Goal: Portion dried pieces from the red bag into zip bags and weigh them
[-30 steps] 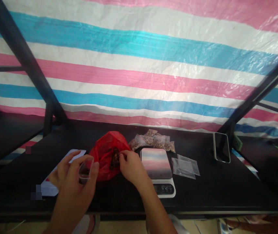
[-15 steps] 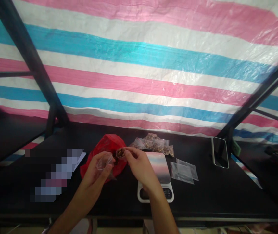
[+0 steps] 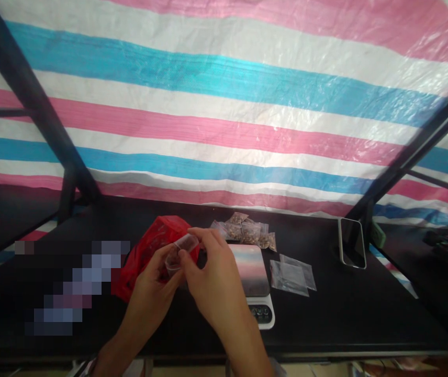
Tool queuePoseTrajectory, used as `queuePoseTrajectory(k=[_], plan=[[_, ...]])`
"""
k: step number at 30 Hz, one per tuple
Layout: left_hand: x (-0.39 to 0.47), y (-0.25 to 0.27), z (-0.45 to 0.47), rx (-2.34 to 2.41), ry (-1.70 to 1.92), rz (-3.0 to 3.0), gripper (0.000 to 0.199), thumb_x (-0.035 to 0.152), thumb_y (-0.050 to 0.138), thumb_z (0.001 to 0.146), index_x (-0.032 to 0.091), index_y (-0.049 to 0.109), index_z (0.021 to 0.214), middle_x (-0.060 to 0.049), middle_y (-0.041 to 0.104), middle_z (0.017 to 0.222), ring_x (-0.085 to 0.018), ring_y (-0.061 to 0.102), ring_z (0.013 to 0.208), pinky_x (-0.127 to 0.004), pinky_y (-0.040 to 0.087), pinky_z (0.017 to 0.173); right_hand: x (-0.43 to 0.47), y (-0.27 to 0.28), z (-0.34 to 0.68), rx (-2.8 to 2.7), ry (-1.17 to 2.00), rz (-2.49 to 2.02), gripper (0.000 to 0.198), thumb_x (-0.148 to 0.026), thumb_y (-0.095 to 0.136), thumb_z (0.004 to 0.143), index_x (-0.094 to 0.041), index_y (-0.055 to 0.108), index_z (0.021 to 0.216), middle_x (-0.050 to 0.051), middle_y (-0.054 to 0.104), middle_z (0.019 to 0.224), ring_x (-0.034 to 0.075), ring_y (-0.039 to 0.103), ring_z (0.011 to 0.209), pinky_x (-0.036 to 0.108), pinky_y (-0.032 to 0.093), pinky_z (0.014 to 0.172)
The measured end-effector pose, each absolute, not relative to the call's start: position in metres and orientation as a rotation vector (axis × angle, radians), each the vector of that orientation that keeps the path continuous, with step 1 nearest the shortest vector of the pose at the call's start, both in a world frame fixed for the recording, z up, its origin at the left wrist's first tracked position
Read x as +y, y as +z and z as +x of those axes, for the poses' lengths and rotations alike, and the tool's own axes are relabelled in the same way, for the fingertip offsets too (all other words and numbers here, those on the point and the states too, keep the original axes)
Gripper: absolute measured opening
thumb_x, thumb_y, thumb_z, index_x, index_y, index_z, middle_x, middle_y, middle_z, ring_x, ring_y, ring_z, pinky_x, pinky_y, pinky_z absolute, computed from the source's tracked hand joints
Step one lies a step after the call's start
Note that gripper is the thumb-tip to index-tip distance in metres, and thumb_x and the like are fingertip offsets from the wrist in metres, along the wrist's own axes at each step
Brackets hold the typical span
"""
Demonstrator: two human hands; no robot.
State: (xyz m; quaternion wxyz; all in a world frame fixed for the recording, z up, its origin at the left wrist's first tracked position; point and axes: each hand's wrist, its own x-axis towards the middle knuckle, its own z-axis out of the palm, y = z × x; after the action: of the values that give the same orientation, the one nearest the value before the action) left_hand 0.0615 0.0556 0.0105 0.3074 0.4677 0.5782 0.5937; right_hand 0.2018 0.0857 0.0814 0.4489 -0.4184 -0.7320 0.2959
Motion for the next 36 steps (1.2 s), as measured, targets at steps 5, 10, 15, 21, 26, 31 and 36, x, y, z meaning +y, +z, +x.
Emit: queuePoseTrajectory(k=[5,10,15,21,26,31,36], plan=[[0.058,0.013,0.065,1.476,1.611,1.214,0.041,0.044,0.077,0.084,0.024,0.069,0.119,-0.006,0.082,0.113,-0.024,0.078,0.098,-0.037,0.063,0.087,0.079,0.083,0.196,-1.994,0.618,-0.972,0.044,-0.003,0.071,0.092,-0.027,0.073,0.128,0.005,0.075,0.13,0.023,0.066,0.127,0.039,0.051,0.113],[0.058,0.014,0.063,1.532,1.621,1.207,0.043,0.044,0.077,0.083,0.023,0.068,0.119,-0.006,0.082,0.109,-0.024,0.078,0.096,-0.037,0.062,0.085,0.079,0.083,0.195,-2.014,0.556,-0.942,0.044,-0.003,0.069,0.094,-0.027,0.072,0.131,0.004,0.075,0.133,0.023,0.065,0.13,0.039,0.05,0.115],[0.057,0.016,0.061,1.556,1.653,1.191,0.044,0.045,0.076,0.083,0.023,0.068,0.12,-0.007,0.081,0.111,-0.025,0.078,0.098,-0.038,0.062,0.086,0.079,0.082,0.192,-1.933,0.589,-0.881,0.041,-0.008,0.067,0.097,-0.03,0.072,0.131,0.003,0.074,0.134,0.021,0.066,0.13,0.037,0.051,0.115],[0.047,0.024,0.044,1.635,1.882,1.072,0.05,0.058,0.078,0.082,0.023,0.068,0.117,-0.007,0.08,0.108,-0.025,0.079,0.098,-0.039,0.065,0.087,0.089,0.072,0.184,-1.682,0.629,-0.893,0.03,-0.019,0.068,0.098,-0.027,0.072,0.126,0.005,0.075,0.122,0.021,0.071,0.106,0.036,0.057,0.097],[0.032,0.026,0.023,1.709,2.029,0.927,0.061,0.077,0.067,0.089,0.023,0.067,0.12,-0.007,0.081,0.102,-0.025,0.079,0.088,-0.039,0.066,0.079,0.105,0.054,0.169,-1.853,0.72,-1.02,0.021,-0.019,0.073,0.097,-0.024,0.075,0.117,0.006,0.077,0.118,0.023,0.069,0.111,0.038,0.053,0.102],[0.031,0.013,0.014,1.836,1.791,0.986,0.062,0.078,0.068,0.084,0.023,0.072,0.112,-0.009,0.081,0.106,-0.028,0.079,0.096,-0.044,0.064,0.089,0.118,0.039,0.152,-2.177,0.598,-1.236,0.027,-0.008,0.07,0.096,-0.021,0.075,0.119,0.008,0.078,0.125,0.029,0.066,0.12,0.043,0.048,0.107],[0.034,0.003,0.017,1.878,1.448,1.112,0.052,0.071,0.064,0.089,0.024,0.072,0.108,-0.01,0.083,0.105,-0.032,0.08,0.1,-0.047,0.063,0.09,0.123,0.032,0.145,-2.27,0.482,-1.318,0.026,-0.008,0.061,0.1,-0.023,0.076,0.115,0.008,0.078,0.123,0.03,0.065,0.119,0.041,0.047,0.104]])
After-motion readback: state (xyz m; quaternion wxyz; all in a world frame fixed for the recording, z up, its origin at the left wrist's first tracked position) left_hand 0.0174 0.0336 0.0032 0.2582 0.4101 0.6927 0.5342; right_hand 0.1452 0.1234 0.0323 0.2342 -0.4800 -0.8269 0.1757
